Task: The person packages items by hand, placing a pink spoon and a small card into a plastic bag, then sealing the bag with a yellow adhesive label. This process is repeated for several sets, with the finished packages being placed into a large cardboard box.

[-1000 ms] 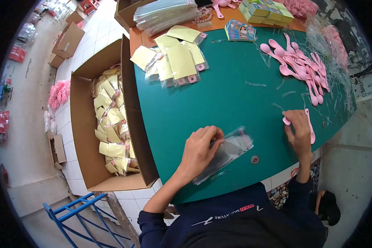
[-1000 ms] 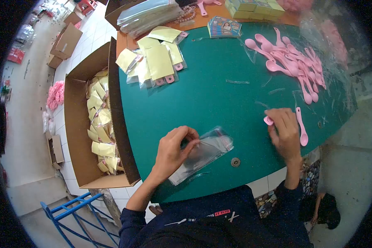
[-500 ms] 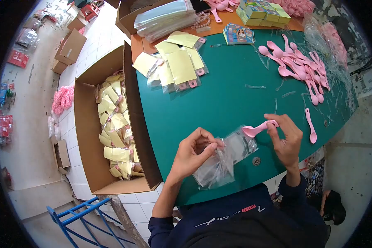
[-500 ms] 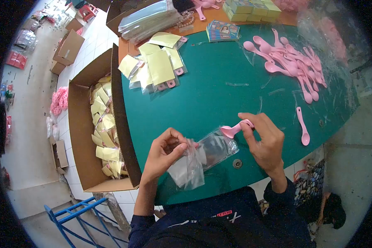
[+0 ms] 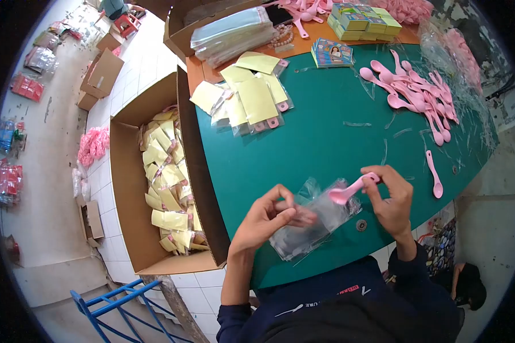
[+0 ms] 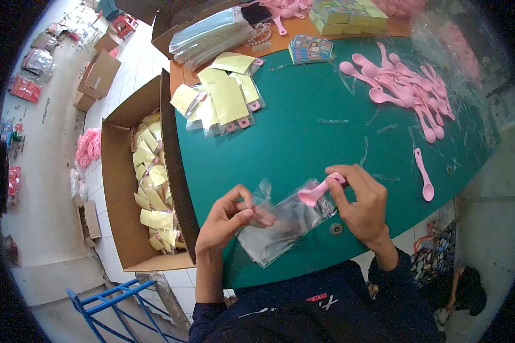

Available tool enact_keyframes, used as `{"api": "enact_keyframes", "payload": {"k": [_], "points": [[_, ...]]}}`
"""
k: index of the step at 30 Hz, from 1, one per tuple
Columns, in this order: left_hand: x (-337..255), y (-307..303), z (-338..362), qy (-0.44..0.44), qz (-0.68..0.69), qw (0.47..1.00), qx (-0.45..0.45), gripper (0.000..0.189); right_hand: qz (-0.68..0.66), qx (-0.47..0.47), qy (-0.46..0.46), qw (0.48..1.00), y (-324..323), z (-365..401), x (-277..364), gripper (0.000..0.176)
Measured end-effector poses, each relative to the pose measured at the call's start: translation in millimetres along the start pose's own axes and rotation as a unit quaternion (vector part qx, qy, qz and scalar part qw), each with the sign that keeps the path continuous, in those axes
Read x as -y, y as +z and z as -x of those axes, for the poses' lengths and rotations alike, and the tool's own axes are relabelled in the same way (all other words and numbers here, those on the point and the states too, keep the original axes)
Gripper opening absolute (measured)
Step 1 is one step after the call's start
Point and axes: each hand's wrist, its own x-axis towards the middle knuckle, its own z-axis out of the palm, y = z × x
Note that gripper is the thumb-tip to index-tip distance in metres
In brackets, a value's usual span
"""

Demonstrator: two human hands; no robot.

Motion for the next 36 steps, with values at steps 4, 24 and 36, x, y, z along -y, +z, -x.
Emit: {"api": "enact_keyframes", "payload": {"k": [4,24,36], "points": [[7,-5,-5,-0.005,-0.096,0.994,-0.055,0.023,-0.138,-0.062,0.045,0.987,-2,-5,13,0.014],[1,16,-14,0.044,-0.221,0.974,-0.036,0.032,-0.191,0.032,-0.045,0.98,10,-28,22,0.028],[-28,16,-18,-0.022,-0.166,0.985,-0.029,0.029,-0.175,-0.006,-0.131,0.976,1,-59,30,0.029]]}}
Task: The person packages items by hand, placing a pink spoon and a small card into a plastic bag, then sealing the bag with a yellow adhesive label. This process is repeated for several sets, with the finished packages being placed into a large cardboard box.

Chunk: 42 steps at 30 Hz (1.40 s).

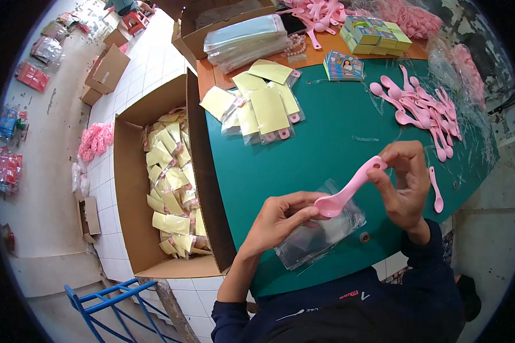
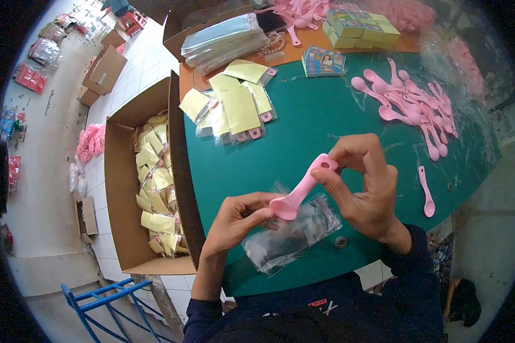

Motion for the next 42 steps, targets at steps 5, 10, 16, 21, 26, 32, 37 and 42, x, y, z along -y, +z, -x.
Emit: {"api": "enact_keyframes", "payload": {"k": [5,10,16,21,26,32,37,42], "points": [[-2,4,-7,0.076,-0.053,0.995,-0.022,0.026,-0.001,0.098,0.058,0.994,4,-3,3,0.02],[-8,6,-9,0.141,0.012,0.986,-0.085,0.021,-0.083,0.327,-0.09,0.937,2,-45,-21,0.04],[-13,1,3,0.324,-0.046,0.945,0.001,0.023,0.42,0.036,0.14,0.896,-37,-160,-231,0.047],[-7,-6,10,0.258,0.048,0.964,-0.036,0.017,0.467,-0.057,0.105,0.876,-27,-158,-274,0.036],[-2,-1,0,0.133,0.035,0.988,-0.064,0.025,0.396,-0.072,0.113,0.908,-36,-153,-270,0.023],[-3,-3,-6,0.058,0.003,0.996,-0.066,0.027,0.389,-0.073,0.049,0.917,-41,-140,-220,0.018],[-8,-7,-12,0.058,0.004,0.995,-0.086,0.026,0.044,0.067,0.096,0.992,-29,-108,-70,0.014],[-17,-2,-19,0.053,-0.005,0.996,-0.078,0.027,0.05,0.165,0.028,0.985,-32,-73,-1,0.012]]}}
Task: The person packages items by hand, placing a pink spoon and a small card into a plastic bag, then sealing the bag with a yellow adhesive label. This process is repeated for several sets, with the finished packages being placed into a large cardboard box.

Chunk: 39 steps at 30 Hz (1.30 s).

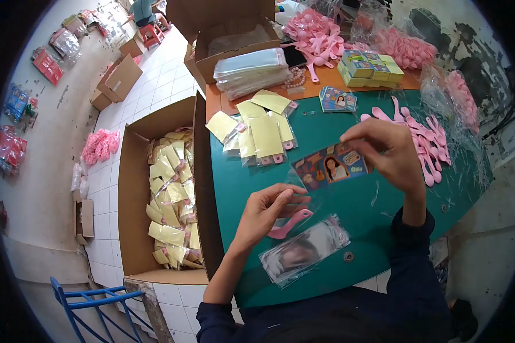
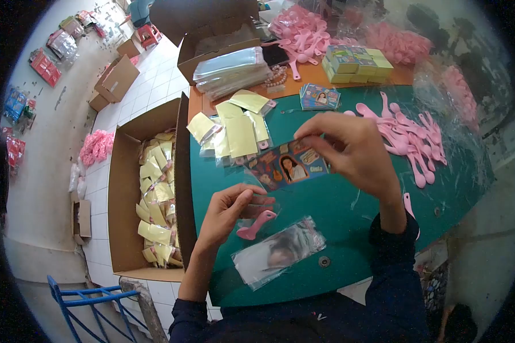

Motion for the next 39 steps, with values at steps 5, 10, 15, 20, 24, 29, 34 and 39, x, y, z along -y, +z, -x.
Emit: {"api": "enact_keyframes", "payload": {"k": [5,10,15,20,24,29,34,39], "points": [[8,2,1,0.022,-0.03,0.999,-0.002,0.026,0.114,0.062,-0.128,0.983,2,2,0,0.01],[13,8,7,0.052,-0.042,0.997,-0.029,0.027,0.124,0.14,-0.129,0.974,-1,5,7,0.009],[16,11,10,0.055,-0.051,0.996,-0.042,0.026,0.066,0.065,-0.07,0.993,0,5,15,0.009],[16,8,10,0.073,0.001,0.996,-0.043,0.026,0.047,0.008,-0.086,0.995,-6,7,12,0.009],[21,7,11,0.073,-0.007,0.997,-0.029,0.027,0.116,0.052,-0.147,0.981,5,6,14,0.009],[23,9,12,0.056,-0.02,0.998,-0.022,0.028,0.148,0.066,-0.151,0.975,10,8,16,0.011],[27,8,15,0.092,-0.097,0.99,-0.044,0.026,0.131,0.116,-0.157,0.972,7,10,14,0.011],[19,23,20,0.103,-0.101,0.989,-0.029,0.031,0.079,0.199,-0.135,0.967,28,11,19,0.016]]}}
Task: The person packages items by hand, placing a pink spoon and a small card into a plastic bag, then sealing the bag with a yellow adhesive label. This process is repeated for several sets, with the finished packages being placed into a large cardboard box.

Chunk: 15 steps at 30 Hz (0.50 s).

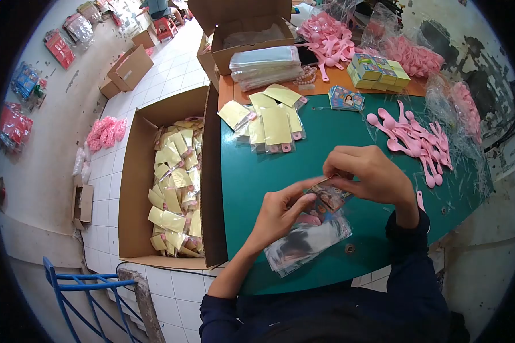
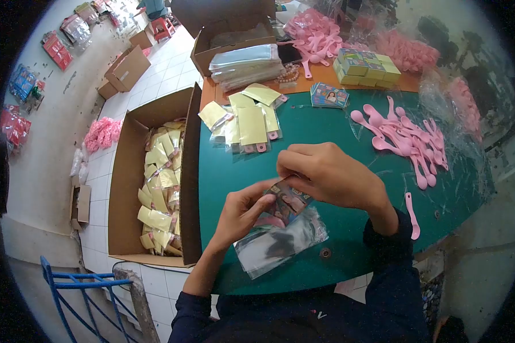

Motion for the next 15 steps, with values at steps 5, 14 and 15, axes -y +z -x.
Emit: {"api": "enact_keyframes", "payload": {"k": [5,14,15], "points": [[2,-5,-1,0.025,-0.045,0.999,-0.012,0.045,-0.011,0.008,-0.015,1.0,7,-2,1,0.019],[1,-8,0,0.053,-0.146,0.986,-0.06,0.059,-0.059,0.028,-0.049,0.997,37,-7,-31,0.024],[2,-7,0,0.047,-0.165,0.983,-0.062,0.061,-0.073,0.054,-0.028,0.996,37,-5,-34,0.022]]}}
